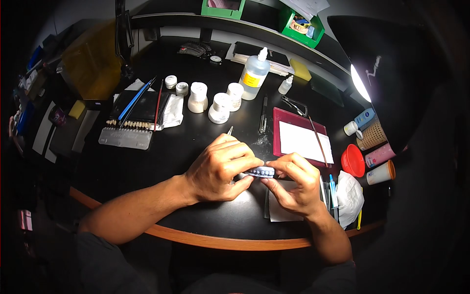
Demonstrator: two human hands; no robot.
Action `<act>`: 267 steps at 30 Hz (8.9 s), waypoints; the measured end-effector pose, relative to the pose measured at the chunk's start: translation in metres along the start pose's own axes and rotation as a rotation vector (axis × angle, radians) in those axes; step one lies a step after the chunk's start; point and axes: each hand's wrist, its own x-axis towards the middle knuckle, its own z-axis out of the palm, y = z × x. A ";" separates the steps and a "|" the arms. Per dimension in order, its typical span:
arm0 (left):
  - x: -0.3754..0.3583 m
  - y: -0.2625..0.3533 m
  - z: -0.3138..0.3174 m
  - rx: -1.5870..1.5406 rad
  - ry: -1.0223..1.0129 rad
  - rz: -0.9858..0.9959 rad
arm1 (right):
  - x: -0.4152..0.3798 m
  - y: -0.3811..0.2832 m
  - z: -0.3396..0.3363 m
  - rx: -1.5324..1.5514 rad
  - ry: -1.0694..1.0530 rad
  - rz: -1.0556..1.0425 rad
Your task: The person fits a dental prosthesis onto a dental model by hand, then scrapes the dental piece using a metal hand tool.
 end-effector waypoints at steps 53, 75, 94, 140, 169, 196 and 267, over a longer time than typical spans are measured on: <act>-0.003 -0.002 -0.001 0.104 0.048 -0.086 | 0.000 0.006 0.003 -0.002 0.043 0.121; -0.002 -0.001 0.000 0.082 0.065 -0.044 | 0.001 0.003 0.003 0.012 -0.064 0.078; -0.001 0.000 -0.002 0.096 0.072 -0.038 | 0.001 0.002 0.002 -0.033 0.060 0.046; -0.003 -0.001 -0.002 -0.068 -0.043 0.001 | -0.002 0.004 0.002 -0.007 0.092 0.058; 0.003 -0.002 -0.009 -0.411 -0.051 -0.259 | 0.000 0.000 0.000 -0.013 0.117 0.038; 0.001 0.001 -0.001 -0.280 0.127 -0.397 | -0.002 -0.001 -0.002 -0.043 0.144 -0.017; 0.001 -0.003 0.000 -0.285 0.060 -0.323 | -0.001 0.003 0.000 -0.066 0.127 0.082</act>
